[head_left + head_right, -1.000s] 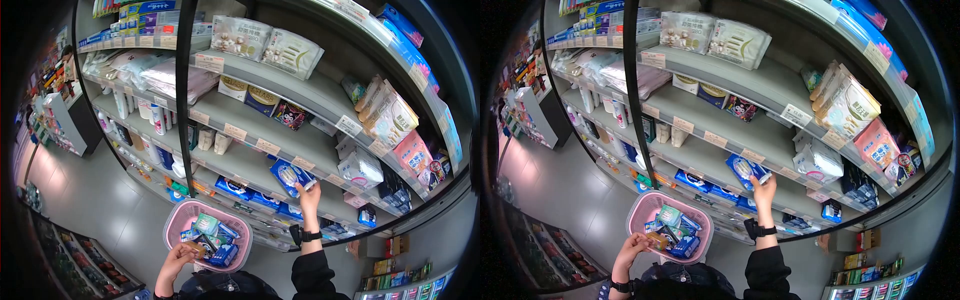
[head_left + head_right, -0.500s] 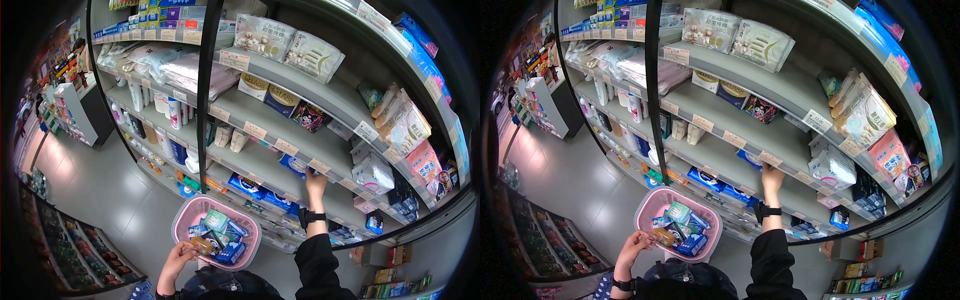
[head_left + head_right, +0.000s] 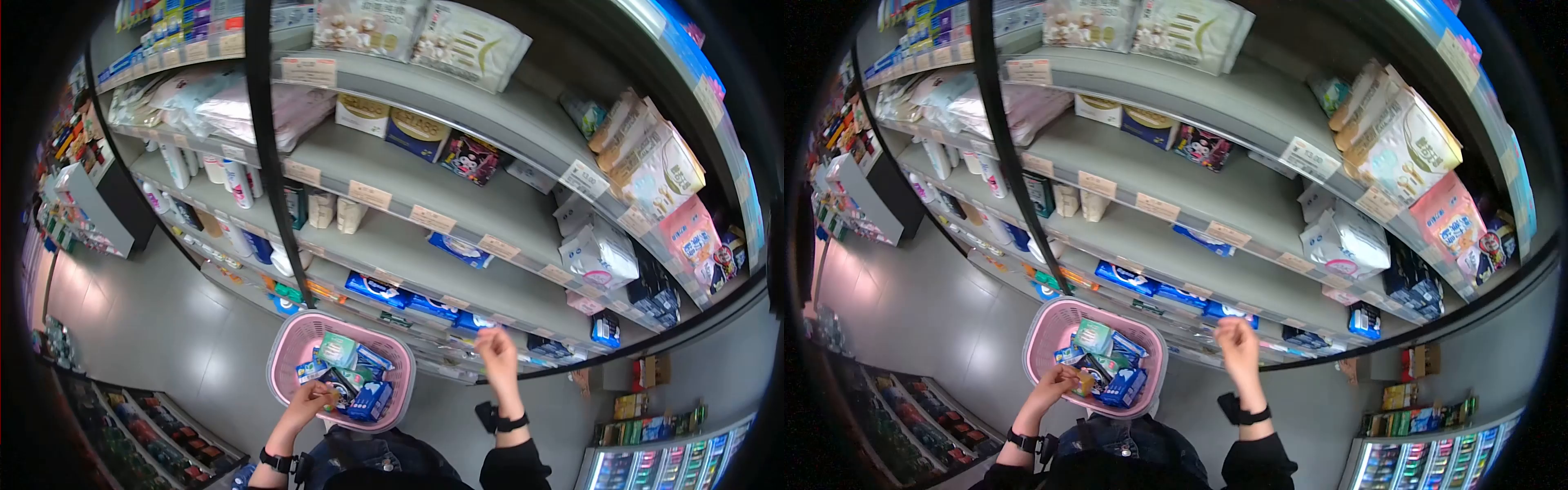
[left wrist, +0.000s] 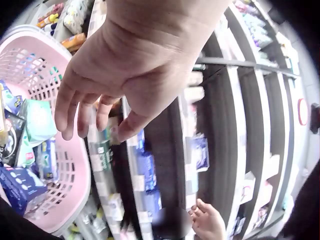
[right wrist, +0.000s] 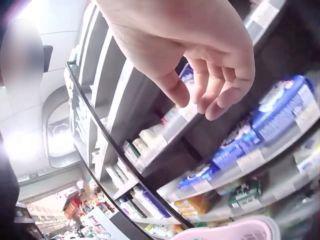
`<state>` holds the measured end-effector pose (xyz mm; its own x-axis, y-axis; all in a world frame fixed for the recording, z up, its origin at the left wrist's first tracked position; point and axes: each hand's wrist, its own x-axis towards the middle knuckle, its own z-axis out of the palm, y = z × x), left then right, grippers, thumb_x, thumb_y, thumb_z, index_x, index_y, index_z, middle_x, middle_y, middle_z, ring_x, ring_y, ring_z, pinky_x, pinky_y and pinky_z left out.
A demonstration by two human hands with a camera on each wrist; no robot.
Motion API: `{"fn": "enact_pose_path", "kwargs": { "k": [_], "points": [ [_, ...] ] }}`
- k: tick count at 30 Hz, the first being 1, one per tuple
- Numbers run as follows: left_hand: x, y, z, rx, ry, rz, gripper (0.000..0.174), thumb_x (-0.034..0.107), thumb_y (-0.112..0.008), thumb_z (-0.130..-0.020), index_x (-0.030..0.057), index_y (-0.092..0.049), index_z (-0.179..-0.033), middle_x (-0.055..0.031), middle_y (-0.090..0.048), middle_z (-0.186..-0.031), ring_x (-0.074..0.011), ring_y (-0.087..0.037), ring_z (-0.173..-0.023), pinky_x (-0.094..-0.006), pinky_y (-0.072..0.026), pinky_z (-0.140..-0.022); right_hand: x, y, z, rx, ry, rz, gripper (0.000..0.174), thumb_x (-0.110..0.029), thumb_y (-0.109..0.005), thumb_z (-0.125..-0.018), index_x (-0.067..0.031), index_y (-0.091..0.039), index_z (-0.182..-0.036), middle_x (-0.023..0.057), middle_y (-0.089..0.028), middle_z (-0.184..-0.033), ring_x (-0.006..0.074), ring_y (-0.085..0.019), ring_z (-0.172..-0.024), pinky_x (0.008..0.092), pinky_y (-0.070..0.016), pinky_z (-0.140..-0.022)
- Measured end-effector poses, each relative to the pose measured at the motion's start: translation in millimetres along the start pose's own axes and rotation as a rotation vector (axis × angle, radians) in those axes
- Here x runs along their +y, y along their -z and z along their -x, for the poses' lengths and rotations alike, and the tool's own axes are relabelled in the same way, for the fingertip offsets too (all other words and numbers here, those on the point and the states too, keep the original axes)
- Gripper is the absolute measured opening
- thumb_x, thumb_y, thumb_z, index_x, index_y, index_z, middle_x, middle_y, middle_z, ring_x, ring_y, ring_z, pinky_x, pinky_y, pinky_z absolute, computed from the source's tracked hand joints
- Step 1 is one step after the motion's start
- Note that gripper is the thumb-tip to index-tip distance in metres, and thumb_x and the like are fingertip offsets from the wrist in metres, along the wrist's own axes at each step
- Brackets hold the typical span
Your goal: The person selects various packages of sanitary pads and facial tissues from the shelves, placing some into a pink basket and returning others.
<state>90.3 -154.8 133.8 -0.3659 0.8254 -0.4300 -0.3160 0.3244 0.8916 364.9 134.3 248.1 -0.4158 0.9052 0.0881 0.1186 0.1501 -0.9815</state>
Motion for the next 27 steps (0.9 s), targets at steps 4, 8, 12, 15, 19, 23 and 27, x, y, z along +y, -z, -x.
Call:
{"fn": "enact_pose_path", "kwargs": {
  "k": [4, 8, 12, 15, 19, 23, 27],
  "points": [
    [-58.5, -12.5, -58.7, -0.123, 0.148, -0.216, 0.026, 0.013, -0.070, -0.081, 0.0031, -0.058, -0.101, -0.0053, -0.064, -0.084, -0.0140, -0.062, -0.078, -0.0274, -0.0496, -0.068, 43.2, 11.1, 70.7, -0.064, -0.282, 0.063, 0.019, 0.000, -0.059, -0.084, -0.0026, -0.061, -0.102, 0.0011, -0.064, -0.085, 0.0081, -0.061, -0.080, 0.0222, -0.0481, -0.074],
    [-69.0, -41.5, -102.2, -0.215, 0.281, -0.435, 0.040, 0.019, -0.072, -0.079, 0.0044, -0.056, -0.113, -0.0079, -0.064, -0.084, -0.0159, -0.062, -0.074, -0.0301, -0.0498, -0.064, 58.8, 20.0, 127.8, -0.010, -0.445, 0.093, 0.020, -0.001, -0.059, -0.085, -0.0016, -0.061, -0.105, 0.0017, -0.065, -0.087, 0.0083, -0.061, -0.081, 0.0220, -0.0475, -0.074],
    [-141.8, -54.1, -179.1, -0.305, 0.214, -0.548, 0.063, 0.022, -0.071, -0.078, 0.0068, -0.042, -0.132, -0.0108, -0.064, -0.089, -0.0195, -0.062, -0.077, -0.0322, -0.0502, -0.069, 70.7, 28.3, 170.5, 0.119, -0.519, -0.022, 0.021, -0.003, -0.061, -0.085, -0.0020, -0.062, -0.106, 0.0021, -0.067, -0.086, 0.0080, -0.061, -0.079, 0.0218, -0.0473, -0.073],
    [-151.5, -70.1, -213.8, -0.363, 0.240, -0.601, 0.075, 0.015, -0.063, -0.077, 0.0088, -0.029, -0.144, -0.0143, -0.064, -0.099, -0.0227, -0.063, -0.091, -0.0321, -0.0495, -0.077, 67.8, 32.2, 192.1, 0.209, -0.553, 0.016, 0.020, -0.004, -0.061, -0.085, -0.0019, -0.063, -0.105, 0.0033, -0.069, -0.087, 0.0089, -0.063, -0.079, 0.0229, -0.0484, -0.074],
    [-183.3, -85.2, -262.7, -0.353, 0.239, -0.727, 0.086, 0.010, -0.058, -0.075, 0.0091, -0.015, -0.149, -0.0208, -0.062, -0.107, -0.0279, -0.062, -0.096, -0.0349, -0.0506, -0.079, 69.6, 42.1, 220.1, 0.291, -0.576, 0.049, 0.021, -0.005, -0.061, -0.085, -0.0003, -0.062, -0.106, 0.0041, -0.069, -0.087, 0.0096, -0.063, -0.081, 0.0245, -0.0493, -0.076],
    [-141.6, -113.1, -255.2, -0.361, 0.370, -0.731, 0.089, 0.011, -0.060, -0.076, 0.0105, -0.009, -0.150, -0.0186, -0.062, -0.104, -0.0275, -0.063, -0.090, -0.0376, -0.0522, -0.064, 68.2, 49.6, 242.4, 0.371, -0.617, 0.051, 0.022, -0.005, -0.062, -0.086, -0.0002, -0.061, -0.108, 0.0009, -0.065, -0.086, 0.0085, -0.062, -0.081, 0.0224, -0.0477, -0.075],
    [-193.2, -103.3, -281.6, -0.346, 0.342, -0.748, 0.082, 0.015, -0.063, -0.081, 0.0175, -0.014, -0.147, -0.0158, -0.062, -0.107, -0.0317, -0.063, -0.089, -0.0451, -0.0527, -0.070, 67.8, 54.6, 248.9, 0.416, -0.637, 0.012, 0.023, -0.003, -0.060, -0.086, 0.0004, -0.061, -0.109, 0.0025, -0.066, -0.086, 0.0094, -0.062, -0.082, 0.0233, -0.0484, -0.077]
  ]
}}
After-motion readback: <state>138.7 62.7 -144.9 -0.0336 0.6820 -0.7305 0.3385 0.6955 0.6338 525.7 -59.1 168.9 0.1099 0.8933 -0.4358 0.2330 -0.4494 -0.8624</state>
